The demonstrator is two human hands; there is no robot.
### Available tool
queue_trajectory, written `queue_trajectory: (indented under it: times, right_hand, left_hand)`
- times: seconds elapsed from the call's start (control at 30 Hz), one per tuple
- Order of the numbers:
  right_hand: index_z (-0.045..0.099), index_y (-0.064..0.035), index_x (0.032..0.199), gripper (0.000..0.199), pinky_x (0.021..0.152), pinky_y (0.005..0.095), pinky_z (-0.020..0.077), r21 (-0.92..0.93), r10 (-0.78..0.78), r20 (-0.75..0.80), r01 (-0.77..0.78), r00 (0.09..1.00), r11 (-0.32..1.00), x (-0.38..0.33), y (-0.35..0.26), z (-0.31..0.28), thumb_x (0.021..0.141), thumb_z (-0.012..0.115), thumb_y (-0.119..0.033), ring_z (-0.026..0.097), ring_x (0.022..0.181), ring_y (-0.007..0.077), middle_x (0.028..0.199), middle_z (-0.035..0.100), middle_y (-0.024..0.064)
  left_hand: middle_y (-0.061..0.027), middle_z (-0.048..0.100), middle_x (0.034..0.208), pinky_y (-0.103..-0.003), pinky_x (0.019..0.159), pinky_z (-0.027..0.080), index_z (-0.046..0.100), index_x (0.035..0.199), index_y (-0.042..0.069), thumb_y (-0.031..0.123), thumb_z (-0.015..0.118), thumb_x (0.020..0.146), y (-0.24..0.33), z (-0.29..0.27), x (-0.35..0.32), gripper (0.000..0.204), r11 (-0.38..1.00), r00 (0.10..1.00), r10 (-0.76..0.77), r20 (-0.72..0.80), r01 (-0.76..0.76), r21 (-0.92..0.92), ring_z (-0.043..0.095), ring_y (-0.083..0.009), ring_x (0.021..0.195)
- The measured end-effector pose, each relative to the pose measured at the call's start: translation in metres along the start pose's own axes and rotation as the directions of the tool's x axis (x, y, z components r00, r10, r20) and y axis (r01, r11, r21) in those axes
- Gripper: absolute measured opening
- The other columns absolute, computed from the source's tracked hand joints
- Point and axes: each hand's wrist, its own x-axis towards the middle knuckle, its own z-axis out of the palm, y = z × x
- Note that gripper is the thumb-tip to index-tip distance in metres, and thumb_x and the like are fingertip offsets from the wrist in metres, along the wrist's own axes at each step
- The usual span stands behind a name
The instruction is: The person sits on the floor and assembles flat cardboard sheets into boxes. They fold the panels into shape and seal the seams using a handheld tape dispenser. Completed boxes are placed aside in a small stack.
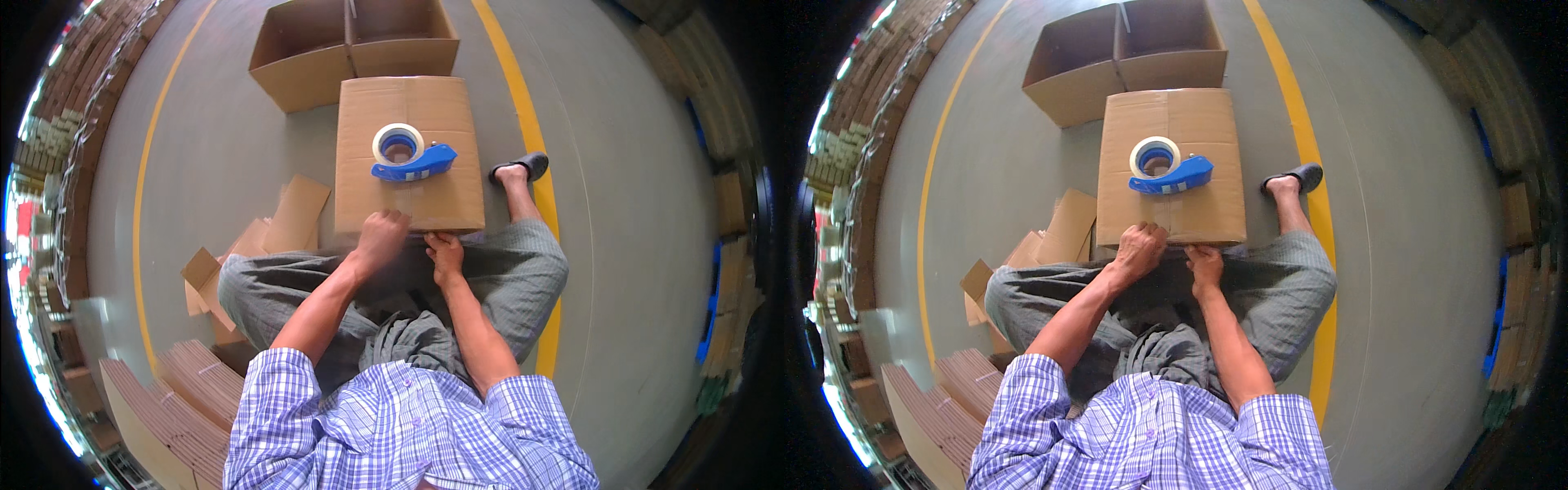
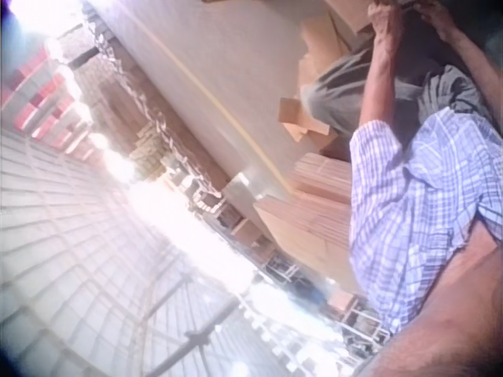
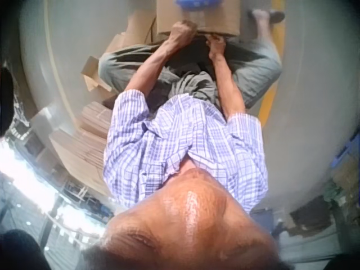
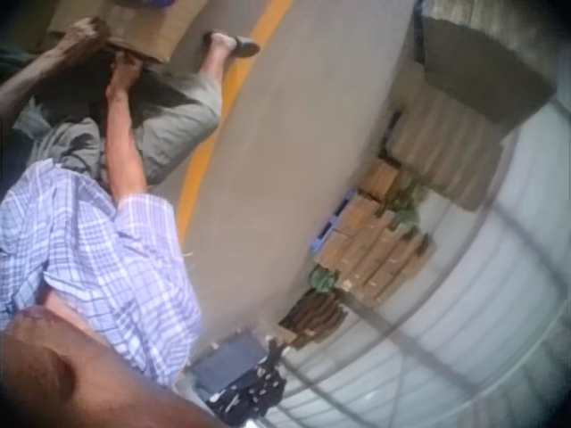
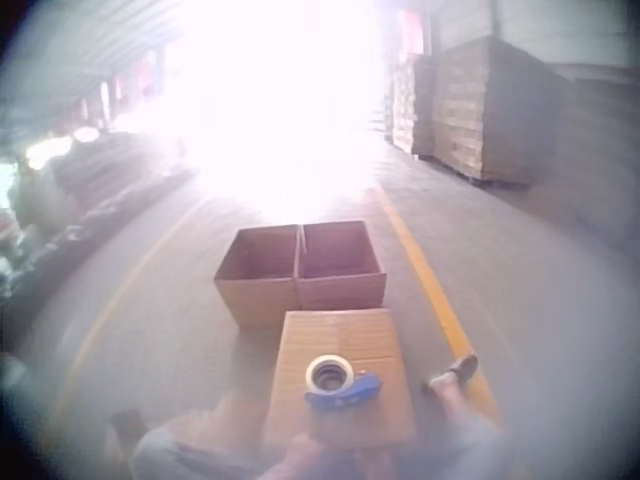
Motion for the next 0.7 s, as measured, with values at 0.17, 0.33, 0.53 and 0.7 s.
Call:
queue_trajectory:
  times: [0.17,0.33,0.53,0.7]
  right_hand:
    - [0.059,-0.0068,0.1,0.016,0.062,0.032,0.0484,-0.277,0.114,-0.07,-0.129,0.991,0.952,-0.011,-0.015,-0.001,0.088,0.066,-0.015,0.063,0.072,0.0219,0.091,0.065,0.0083]
    - [0.063,-0.0094,0.095,0.022,0.079,0.0431,0.0431,-0.644,-0.721,0.551,0.764,0.421,-0.046,-0.043,-0.049,0.01,0.075,0.072,-0.01,0.057,0.088,0.031,0.094,0.061,0.0087]
    - [0.064,-0.0118,0.103,0.034,0.09,0.0434,0.0397,-0.503,-0.553,0.795,0.779,0.248,-0.374,-0.017,-0.106,-0.023,0.07,0.075,-0.012,0.055,0.101,0.0293,0.102,0.06,0.0064]
    - [0.062,-0.005,0.111,0.046,0.093,0.0416,0.0439,-0.621,-0.679,0.665,0.737,0.313,-0.268,0.006,-0.107,-0.072,0.068,0.08,-0.007,0.057,0.106,0.0319,0.111,0.061,0.0125]
  left_hand:
    - [-0.0151,0.061,0.079,-0.045,0.068,0.05,0.054,0.083,0.006,0.011,0.065,0.073,0.002,0.001,0.0,0.015,0.998,0.997,-0.048,-0.06,0.045,-0.037,0.061,-0.0342,0.077]
    - [-0.0131,0.061,0.082,-0.042,0.072,0.05,0.056,0.087,0.006,0.011,0.068,0.07,-0.004,0.0,-0.007,0.021,0.999,0.997,-0.039,-0.068,0.038,-0.004,0.061,-0.0318,0.082]
    - [-0.0115,0.058,0.088,-0.044,0.078,0.048,0.055,0.09,0.009,0.013,0.078,0.065,-0.034,-0.026,-0.044,0.034,0.971,0.961,-0.237,-0.143,0.239,-0.004,0.057,-0.0307,0.088]
    - [-0.0098,0.058,0.084,-0.043,0.073,0.048,0.053,0.095,0.009,0.011,0.082,0.066,-0.065,-0.024,-0.076,0.041,0.849,0.811,-0.527,-0.254,0.518,-0.106,0.059,-0.0291,0.084]
